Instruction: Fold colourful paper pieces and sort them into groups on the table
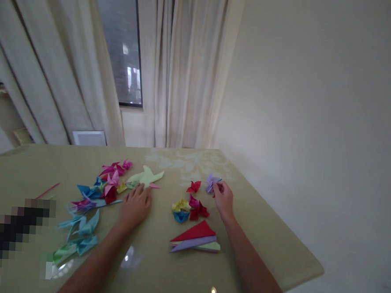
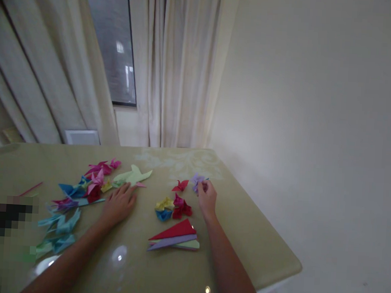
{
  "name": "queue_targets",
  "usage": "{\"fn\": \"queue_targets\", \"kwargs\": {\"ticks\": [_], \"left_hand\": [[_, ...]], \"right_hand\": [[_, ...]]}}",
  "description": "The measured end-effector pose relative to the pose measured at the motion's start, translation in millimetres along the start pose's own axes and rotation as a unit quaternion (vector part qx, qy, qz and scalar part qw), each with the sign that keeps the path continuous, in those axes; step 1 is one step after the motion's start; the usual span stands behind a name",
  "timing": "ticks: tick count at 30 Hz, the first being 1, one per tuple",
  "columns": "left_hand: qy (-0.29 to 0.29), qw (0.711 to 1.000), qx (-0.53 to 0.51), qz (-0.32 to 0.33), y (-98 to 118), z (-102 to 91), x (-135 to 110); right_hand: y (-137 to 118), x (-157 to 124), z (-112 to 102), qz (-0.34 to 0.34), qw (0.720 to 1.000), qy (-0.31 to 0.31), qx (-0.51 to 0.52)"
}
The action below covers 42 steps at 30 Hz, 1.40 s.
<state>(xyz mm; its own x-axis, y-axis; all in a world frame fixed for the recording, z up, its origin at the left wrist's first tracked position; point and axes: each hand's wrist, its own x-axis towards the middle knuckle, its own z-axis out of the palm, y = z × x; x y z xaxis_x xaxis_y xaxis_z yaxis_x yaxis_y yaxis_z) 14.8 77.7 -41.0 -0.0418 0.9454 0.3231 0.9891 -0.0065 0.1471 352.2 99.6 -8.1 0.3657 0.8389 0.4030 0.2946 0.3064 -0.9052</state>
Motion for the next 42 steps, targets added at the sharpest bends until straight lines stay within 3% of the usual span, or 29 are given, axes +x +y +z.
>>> {"fn": "queue_targets", "kwargs": {"ticks": [3, 7, 10, 13, 18, 20, 25, 29, 32, 35, 38, 42], "left_hand": [[-0.01, 1.0, 0.005, -0.012, 0, -5.3, 1], [0.026, 1.0, -0.005, 0.002, -7, -7.8, -2], [0.051, 0.998, -0.042, 0.012, -9, -9.1, -5], [0.074, 0.991, -0.109, -0.022, -8, -13.9, -5], [0.199, 0.939, -0.27, -0.076, -10, -26.2, -2], [0.215, 0.914, -0.337, -0.07, -6, -30.4, -3], [0.184, 0.85, -0.49, 0.054, 37, -34.8, -22], [0.117, 0.828, -0.524, 0.163, 76, -37.8, -39], [0.087, 0.839, -0.5, 0.197, 80, -39.2, -42], [0.083, 0.893, -0.412, 0.159, 62, -32.2, -34], [0.097, 0.968, -0.221, 0.065, 37, -19.3, -26], [0.05, 0.998, -0.043, 0.003, 20, -11.9, -25]], "right_hand": [[6, -2, 2, 0.002, 1.0, -0.006, -0.01], [12, -4, 6, 0.006, 1.0, -0.019, -0.017], [12, -5, 7, 0.004, 0.999, -0.031, -0.02], [7, -7, 7, -0.005, 0.999, -0.039, -0.023], [-8, -15, 8, -0.019, 0.996, -0.085, 0.008], [-13, -19, 11, -0.03, 0.991, -0.13, 0.02], [-24, -34, 21, -0.048, 0.964, -0.254, 0.068], [-29, -50, 27, -0.042, 0.944, -0.303, 0.123], [-32, -55, 30, -0.023, 0.941, -0.308, 0.138], [-35, -40, 36, -0.02, 0.969, -0.221, 0.105], [-40, 0, 53, -0.023, 0.993, -0.114, 0.021], [-42, 60, 80, 0.018, 0.994, -0.094, -0.046]]}}
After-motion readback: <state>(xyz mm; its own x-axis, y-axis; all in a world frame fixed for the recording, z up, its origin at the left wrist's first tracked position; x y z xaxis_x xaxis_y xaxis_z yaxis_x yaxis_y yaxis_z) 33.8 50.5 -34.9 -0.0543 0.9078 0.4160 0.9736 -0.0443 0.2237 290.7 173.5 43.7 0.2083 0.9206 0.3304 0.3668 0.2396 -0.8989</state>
